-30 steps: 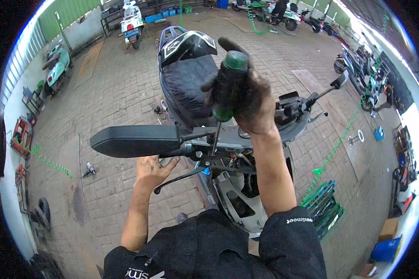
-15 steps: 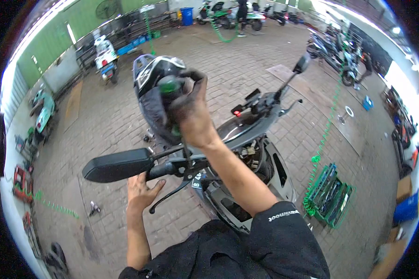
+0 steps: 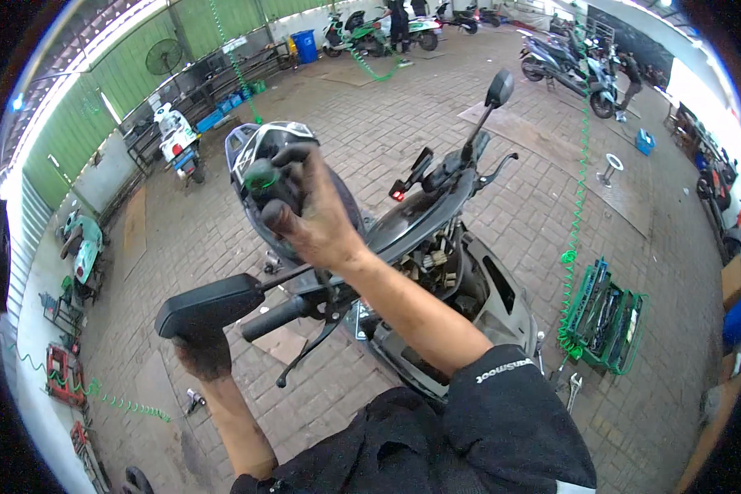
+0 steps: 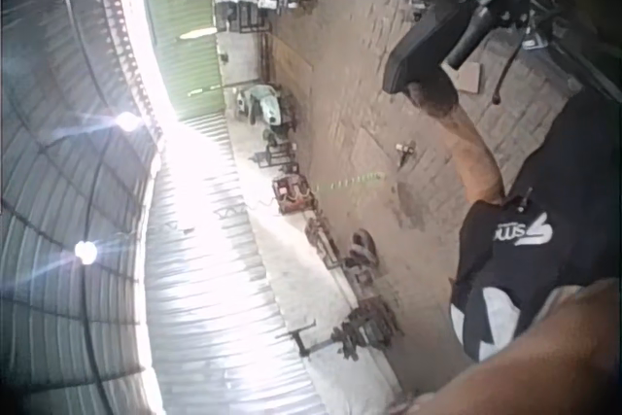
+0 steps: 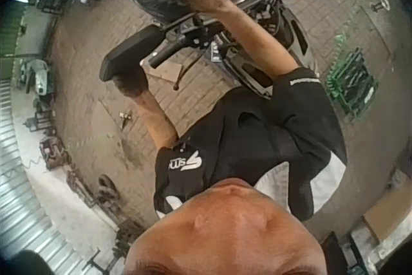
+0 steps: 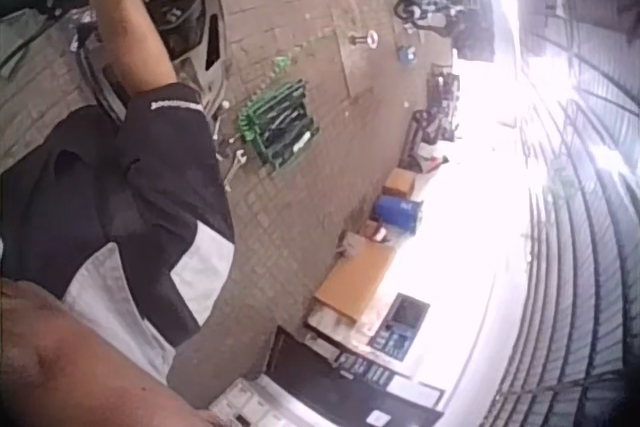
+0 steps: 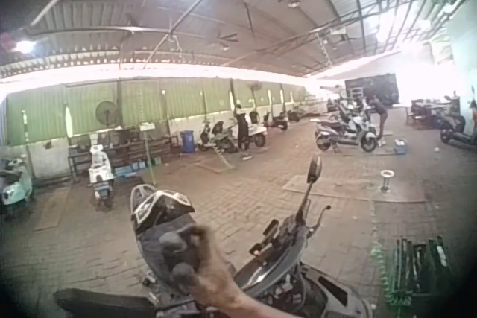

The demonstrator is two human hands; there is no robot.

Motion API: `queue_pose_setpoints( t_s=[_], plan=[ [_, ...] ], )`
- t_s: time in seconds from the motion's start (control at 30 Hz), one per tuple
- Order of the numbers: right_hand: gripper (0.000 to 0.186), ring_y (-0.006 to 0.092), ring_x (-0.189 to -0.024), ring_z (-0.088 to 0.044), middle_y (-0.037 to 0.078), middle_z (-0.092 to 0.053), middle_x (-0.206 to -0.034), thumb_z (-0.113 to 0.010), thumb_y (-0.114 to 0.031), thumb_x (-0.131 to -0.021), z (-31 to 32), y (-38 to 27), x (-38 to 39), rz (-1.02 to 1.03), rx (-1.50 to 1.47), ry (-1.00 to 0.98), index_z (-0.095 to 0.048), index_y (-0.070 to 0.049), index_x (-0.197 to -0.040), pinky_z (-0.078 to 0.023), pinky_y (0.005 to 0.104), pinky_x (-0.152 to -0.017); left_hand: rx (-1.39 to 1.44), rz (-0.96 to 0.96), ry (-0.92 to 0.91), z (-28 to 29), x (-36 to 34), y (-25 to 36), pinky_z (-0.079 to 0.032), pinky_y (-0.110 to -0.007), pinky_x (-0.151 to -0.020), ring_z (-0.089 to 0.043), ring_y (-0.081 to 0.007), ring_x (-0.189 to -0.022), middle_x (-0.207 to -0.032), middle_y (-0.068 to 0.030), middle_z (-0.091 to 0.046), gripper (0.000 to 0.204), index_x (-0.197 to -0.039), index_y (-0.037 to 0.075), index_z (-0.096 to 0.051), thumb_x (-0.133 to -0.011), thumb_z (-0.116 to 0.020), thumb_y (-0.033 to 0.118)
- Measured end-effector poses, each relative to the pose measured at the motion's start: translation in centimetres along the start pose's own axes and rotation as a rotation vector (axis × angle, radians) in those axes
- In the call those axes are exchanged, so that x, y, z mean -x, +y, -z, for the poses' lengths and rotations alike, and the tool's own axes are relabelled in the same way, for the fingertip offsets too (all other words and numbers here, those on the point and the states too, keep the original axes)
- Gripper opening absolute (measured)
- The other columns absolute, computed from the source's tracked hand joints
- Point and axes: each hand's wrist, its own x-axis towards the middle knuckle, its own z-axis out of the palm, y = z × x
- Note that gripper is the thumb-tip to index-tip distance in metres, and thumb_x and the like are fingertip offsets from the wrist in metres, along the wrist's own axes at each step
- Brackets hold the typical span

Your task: The person uses a screwdriver to remove screws from the front handlebar casing and internal components of a motorcycle, then detaches a cable and small metal bracket by hand.

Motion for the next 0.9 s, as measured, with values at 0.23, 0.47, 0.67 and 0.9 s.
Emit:
queue_pose_setpoints(
  t_s=[0.23,0.47,0.67,0.9],
  plan=[
    [0.063,0.0144,-0.061,-0.055,0.013,-0.055,-0.086,-0.056,-0.046,-0.083,0.7,-3.7,0.7,0.114,0.037,0.106,-0.03,-0.009,-0.127,-0.046,0.0241,-0.05,0.142,-0.087,0.04,-2.6,0.5,-2.7,-0.024,-0.043,-0.104,-0.038,-0.0257,-0.121,-0.13,-0.0073,-0.045,0.068,-0.127,0.01,-0.044,-0.08,-0.044,0.06],
    [0.062,0.0079,-0.066,-0.051,0.009,-0.055,-0.078,-0.051,-0.043,-0.087,2.3,-5.4,2.1,0.299,0.173,0.153,-0.03,-0.001,-0.129,-0.039,0.0188,-0.048,-0.659,0.084,0.363,-2.7,2.6,-8.2,-0.034,-0.036,-0.097,-0.046,-0.0201,-0.111,-0.12,-0.0065,-0.05,0.043,-0.121,0.007,-0.047,-0.085,-0.054,0.028],
    [0.065,0.0093,-0.063,-0.051,0.011,-0.056,-0.079,-0.053,-0.046,-0.084,3.6,-6.9,3.1,0.273,0.235,0.229,-0.034,-0.001,-0.126,-0.04,0.0202,-0.052,-0.838,0.219,0.005,-1.8,-8.8,-5.1,-0.043,-0.027,-0.083,-0.054,-0.0126,-0.092,-0.099,-0.0046,-0.057,0.029,-0.112,0.004,-0.053,-0.084,-0.055,0.013],
    [0.065,0.0081,-0.06,-0.049,0.01,-0.056,-0.079,-0.051,-0.047,-0.085,4.6,-9.4,6.3,0.231,0.327,0.357,-0.032,-0.002,-0.127,-0.04,0.02,-0.052,-1.108,0.392,-0.836,-9.2,-14.8,-10.4,-0.04,-0.032,-0.091,-0.054,-0.0229,-0.102,-0.106,-0.0142,-0.059,0.058,-0.116,0.003,-0.052,-0.071,-0.069,0.036]
  ],
)
